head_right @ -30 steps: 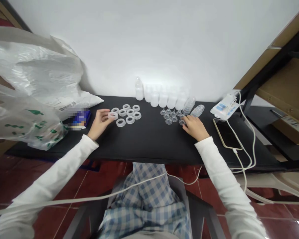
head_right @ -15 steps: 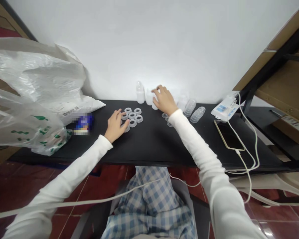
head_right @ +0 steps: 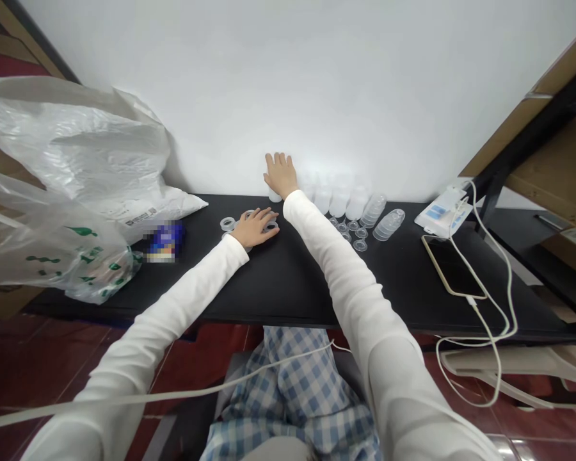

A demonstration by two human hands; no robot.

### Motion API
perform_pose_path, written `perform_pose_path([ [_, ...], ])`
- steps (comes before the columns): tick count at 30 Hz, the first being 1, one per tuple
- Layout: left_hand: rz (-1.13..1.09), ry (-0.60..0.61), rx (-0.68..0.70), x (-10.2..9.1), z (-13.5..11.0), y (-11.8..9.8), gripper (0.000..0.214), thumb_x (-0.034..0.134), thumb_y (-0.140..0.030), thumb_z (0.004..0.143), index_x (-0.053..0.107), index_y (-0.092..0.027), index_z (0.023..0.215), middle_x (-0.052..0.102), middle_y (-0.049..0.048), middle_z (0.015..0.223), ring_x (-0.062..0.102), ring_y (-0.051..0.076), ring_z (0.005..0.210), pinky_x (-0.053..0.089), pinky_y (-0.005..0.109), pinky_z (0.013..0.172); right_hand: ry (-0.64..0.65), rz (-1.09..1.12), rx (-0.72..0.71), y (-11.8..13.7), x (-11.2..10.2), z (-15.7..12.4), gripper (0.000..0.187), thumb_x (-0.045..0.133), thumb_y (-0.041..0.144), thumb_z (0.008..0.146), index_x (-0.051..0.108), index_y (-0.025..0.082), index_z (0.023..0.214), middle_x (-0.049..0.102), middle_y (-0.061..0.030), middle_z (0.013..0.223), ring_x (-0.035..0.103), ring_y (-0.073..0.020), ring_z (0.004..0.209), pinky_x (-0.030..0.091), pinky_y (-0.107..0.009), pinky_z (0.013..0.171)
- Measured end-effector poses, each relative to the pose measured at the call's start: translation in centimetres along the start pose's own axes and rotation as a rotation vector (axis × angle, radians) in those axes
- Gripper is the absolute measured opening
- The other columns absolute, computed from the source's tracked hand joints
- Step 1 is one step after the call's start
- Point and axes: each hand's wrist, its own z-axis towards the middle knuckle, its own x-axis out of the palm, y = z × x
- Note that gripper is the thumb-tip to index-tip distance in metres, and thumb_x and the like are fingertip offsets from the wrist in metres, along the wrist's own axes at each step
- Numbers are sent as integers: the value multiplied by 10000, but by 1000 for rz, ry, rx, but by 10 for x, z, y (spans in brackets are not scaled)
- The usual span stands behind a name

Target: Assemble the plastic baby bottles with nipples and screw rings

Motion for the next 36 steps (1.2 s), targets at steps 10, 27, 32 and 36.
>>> perform_pose_path([
  [10, -109, -107, 17, -8, -4, 7, 736, 495, -581, 961, 330, -231, 1587, 251, 187, 1705, 288, 400, 1563, 218, 673, 1227, -120, 60, 0, 23, -54, -62, 442, 398, 324, 1037, 398, 171, 1452, 579, -163, 1252, 563, -325, 1216, 482, -544, 1061],
  [27, -648, -601, 266, -2, 6, -65, 346, 494, -533, 961, 614, -214, 1024, 713, 85, 1045, 695, 221, 1012, 529, 347, 963, -389, 585, 728, -2, -89, -184, 410, 419, 515, 926, 286, 250, 643, 307, 39, 601, 359, -127, 597, 321, -271, 536],
  [32, -903, -610, 170, -3, 9, -61, 433, 445, -600, 954, 609, -213, 848, 690, 65, 843, 685, 215, 814, 569, 356, 787, -412, 370, 484, 0, -92, -190, 366, 380, 469, 980, 424, 244, 695, 426, 15, 642, 460, -163, 643, 445, -316, 671],
  [36, -1188, -522, -78, 0, 23, -39, 553, 360, -636, 951, 588, -202, 698, 612, 44, 648, 593, 186, 556, 476, 309, 485, -193, 292, 3, -14, -93, -194, 266, 531, 487, 960, 603, 238, 1020, 656, -110, 1018, 625, -263, 991, 527, -427, 904],
])
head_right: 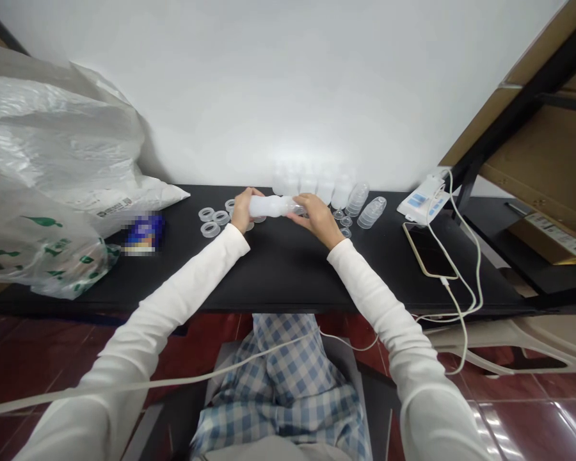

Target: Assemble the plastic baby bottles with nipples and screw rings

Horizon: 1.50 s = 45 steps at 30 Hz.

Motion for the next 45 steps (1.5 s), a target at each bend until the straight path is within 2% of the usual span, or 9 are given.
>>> perform_pose_path([
  [5, 69, -50, 77, -18, 9, 0, 482, 445, -577, 928, 623, -206, 675, 613, 38, 671, 594, 179, 652, 469, 285, 548, 145, -171, -140, -5, 3, -2, 309, 372, 222, 1014, 610, 274, 1205, 634, -133, 1206, 581, -284, 1206, 461, -514, 1044],
  [10, 112, -27, 131, -17, 2, -8, 455, 427, -534, 957, 637, -213, 714, 641, 40, 725, 613, 190, 717, 494, 306, 657, 142, -249, -89, 1, 0, -4, 548, 559, 527, 962, 483, 215, 1405, 550, -193, 1388, 491, -367, 1330, 376, -580, 1095],
  [17, 164, -18, 229, -18, 0, -6, 425, 436, -492, 972, 664, -215, 743, 687, 40, 782, 630, 194, 769, 514, 320, 752, 197, -304, -30, 2, -7, -2, 378, 528, 391, 1002, 568, 193, 1321, 676, -161, 1168, 571, -327, 1167, 397, -500, 1039],
  [23, 87, -151, -35, -17, 10, 9, 420, 470, -532, 962, 645, -204, 765, 686, 53, 815, 629, 196, 786, 504, 301, 670, -10, -446, 36, -19, -20, -7, 280, 431, 149, 962, 635, 290, 1092, 632, -100, 1200, 566, -278, 1091, 406, -490, 965],
  [26, -141, -163, -189, -15, 14, 10, 483, 470, -657, 949, 621, -202, 888, 680, 57, 823, 623, 163, 683, 472, 266, 556, -225, -472, 130, -33, -27, -8, 166, 511, 280, 955, 595, 256, 1097, 592, -119, 1168, 553, -284, 1052, 414, -513, 937],
  [30, -275, -67, -206, -7, 12, 4, 473, 661, -629, 871, 563, -206, 1058, 708, 85, 1041, 702, 160, 792, 544, 256, 651, -403, -439, 194, -37, -28, -7, 484, 584, 527, 923, 528, 179, 1254, 571, -143, 1132, 549, -304, 1059, 428, -541, 941],
  [34, -33, -54, -170, 3, 13, -2, 445, 794, -369, 804, 512, -220, 1113, 640, 101, 1326, 707, 204, 1034, 571, 338, 889, -394, -405, 252, -26, -24, -6, 572, 509, 598, 950, 532, 142, 1295, 574, -150, 1107, 552, -301, 1037, 435, -542, 955],
  [40, 579, -14, -229, 15, 37, 5, 408, 800, -141, 711, 498, -206, 977, 691, 158, 1168, 579, 371, 1268, 426, 488, 1077, -374, -357, 286, -18, -18, -5, 590, 485, 573, 962, 522, 139, 1360, 570, -135, 1061, 551, -305, 1032, 437, -534, 950],
  [45, 625, -6, -271, 32, 60, 22, 492, 797, -51, 650, 508, -150, 1035, 608, 232, 1242, 530, 424, 1329, 389, 510, 1128, -383, -314, 264, -19, -14, -7, 585, 474, 555, 965, 465, 164, 1400, 588, -130, 1112, 573, -282, 992, 428, -525, 957],
])
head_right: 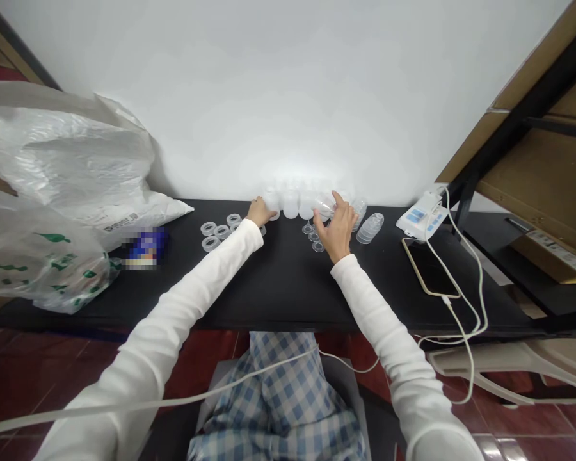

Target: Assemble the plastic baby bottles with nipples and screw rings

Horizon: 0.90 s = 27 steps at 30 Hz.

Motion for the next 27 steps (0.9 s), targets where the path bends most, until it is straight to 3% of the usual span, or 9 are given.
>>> perform_pose_path([
  [5, -213, -114, 83, 14, -4, 1, 587, 819, -80, 651, 503, -112, 1145, 520, 270, 1340, 431, 429, 1409, 371, 544, 1163, -18, 43, -37, 0, 5, -4, 473, 502, 565, 962, 495, 183, 1240, 616, -141, 1171, 596, -245, 911, 433, -491, 934],
  [8, -349, -182, 188, 12, -32, 3, 382, 713, -189, 823, 543, -156, 1164, 535, 198, 1348, 534, 301, 1304, 418, 469, 1143, 36, 62, -24, 4, 7, -8, 423, 511, 559, 963, 509, 189, 1168, 634, -125, 1117, 603, -243, 905, 437, -473, 930],
  [10, -450, -11, 305, 7, -57, 3, 161, 563, -301, 965, 605, -188, 1072, 632, 126, 1205, 630, 219, 1113, 491, 395, 1046, 82, 76, -19, 9, 9, -12, 407, 510, 554, 966, 514, 191, 1150, 639, -116, 1087, 604, -239, 895, 446, -456, 919],
  [12, -544, 231, 420, 1, -80, 2, 269, 502, -424, 1006, 652, -201, 1027, 691, 82, 1102, 653, 194, 1060, 509, 351, 998, 123, 93, -15, 14, 11, -17, 398, 512, 554, 966, 520, 194, 1133, 640, -107, 1050, 603, -237, 877, 456, -439, 901],
  [14, -582, 321, 510, -3, -96, 1, 330, 571, -512, 965, 681, -205, 1012, 708, 65, 1063, 657, 191, 1045, 513, 332, 963, 148, 118, -6, 18, 14, -21, 405, 513, 573, 961, 527, 195, 1106, 640, -101, 1015, 599, -236, 855, 468, -432, 883],
  [17, -619, 320, 585, -5, -104, 0, 389, 690, -580, 870, 698, -200, 953, 706, 61, 1012, 654, 193, 1008, 513, 322, 905, 153, 165, 27, 22, 16, -24, 448, 507, 637, 945, 533, 201, 1045, 646, -95, 965, 589, -234, 815, 488, -430, 849],
  [23, -797, 341, 442, 2, -110, -2, 453, 728, -640, 814, 642, -200, 878, 655, 15, 876, 607, 157, 861, 486, 308, 860, 208, 304, 119, 31, 10, -21, 446, 484, 676, 943, 500, 232, 912, 613, -28, 807, 559, -189, 700, 472, -347, 708],
  [27, -886, 295, 322, 4, -114, -2, 388, 723, -551, 851, 562, -204, 786, 546, -20, 737, 516, 136, 749, 450, 286, 782, 284, 341, 137, 39, 9, -22, 434, 534, 662, 930, 496, 235, 866, 572, 14, 730, 538, -160, 665, 438, -298, 665],
])
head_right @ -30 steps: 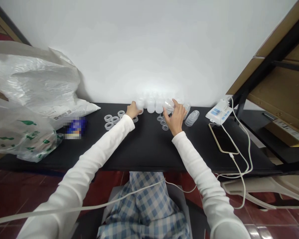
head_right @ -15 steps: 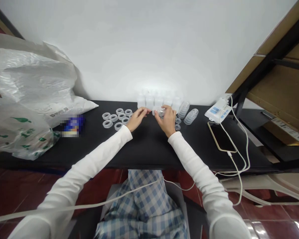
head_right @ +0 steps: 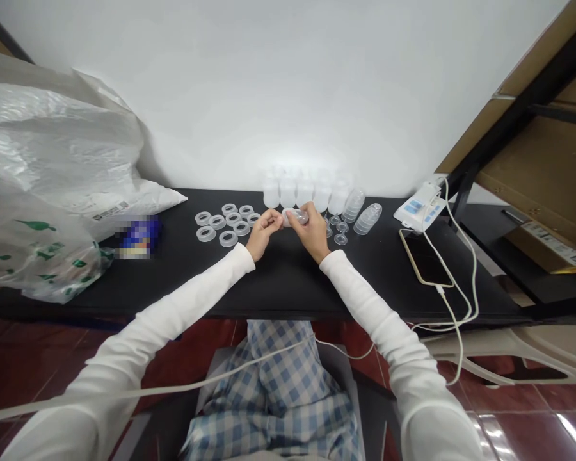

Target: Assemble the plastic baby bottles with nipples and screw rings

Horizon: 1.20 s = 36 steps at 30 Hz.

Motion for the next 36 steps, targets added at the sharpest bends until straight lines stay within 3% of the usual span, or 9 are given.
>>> perform_pose_path([
  [6, 1, -144, -98, 0, 5, -5, 282, 603, -324, 912, 446, -211, 707, 435, -23, 679, 454, 132, 689, 444, 276, 745, 43, -162, -91, -2, 14, -3, 488, 512, 702, 938, 571, 221, 878, 580, -7, 712, 520, -174, 677, 434, -299, 670],
  [11, 6, -140, -134, -4, 10, -9, 262, 574, -264, 884, 411, -215, 685, 423, -20, 666, 442, 133, 659, 459, 288, 747, 126, -223, -225, -5, 15, 0, 471, 497, 660, 977, 631, 216, 898, 581, -25, 701, 548, -202, 729, 482, -330, 760],
  [15, -12, -150, -159, -10, 14, -9, 229, 559, -144, 802, 401, -212, 650, 400, -23, 632, 413, 126, 619, 455, 279, 694, 245, -234, -319, -9, 9, 6, 430, 501, 594, 1000, 678, 207, 1061, 635, -57, 802, 576, -226, 793, 506, -369, 814],
  [19, -43, -133, -223, -15, 16, -8, 228, 536, -87, 743, 388, -205, 618, 412, -27, 614, 413, 113, 589, 425, 263, 644, 388, -223, -482, -13, -1, 12, 402, 522, 484, 1020, 650, 192, 1263, 680, -106, 978, 610, -248, 929, 525, -407, 891],
  [24, -66, -131, -284, -17, 18, -9, 202, 515, -52, 709, 427, -197, 599, 451, -27, 593, 433, 105, 568, 406, 247, 610, 458, -239, -583, -17, -12, 15, 312, 465, 234, 1036, 654, 240, 1285, 674, -128, 1231, 620, -246, 1139, 548, -445, 985],
  [29, -59, -68, -295, -19, 18, -10, 273, 571, -121, 812, 436, -191, 585, 447, -28, 577, 428, 98, 546, 403, 244, 591, 508, -231, -708, -18, -21, 13, 595, 308, -43, 919, 644, 277, 1292, 585, -100, 1472, 524, -230, 1395, 527, -488, 1087],
  [32, 20, -87, -203, -21, 17, -8, 312, 620, -279, 902, 485, -197, 633, 468, -26, 591, 440, 110, 571, 420, 255, 616, 497, -223, -684, -13, -22, 11, 494, 341, 32, 964, 628, 269, 1288, 577, -114, 1483, 532, -247, 1392, 526, -508, 1081],
  [34, 120, -132, -113, -20, 15, -8, 316, 654, -365, 913, 515, -205, 678, 485, -28, 616, 455, 120, 607, 428, 257, 651, 457, -195, -620, -8, -20, 10, 340, 448, 203, 1010, 597, 250, 1311, 590, -141, 1456, 560, -275, 1353, 516, -521, 1078],
  [36, 237, -153, -17, -19, 10, -10, 304, 685, -411, 901, 545, -212, 720, 520, -23, 662, 484, 131, 665, 441, 261, 711, 385, -163, -535, -6, -17, 9, 418, 543, 414, 996, 543, 204, 1358, 600, -182, 1416, 579, -307, 1308, 502, -525, 1072],
])
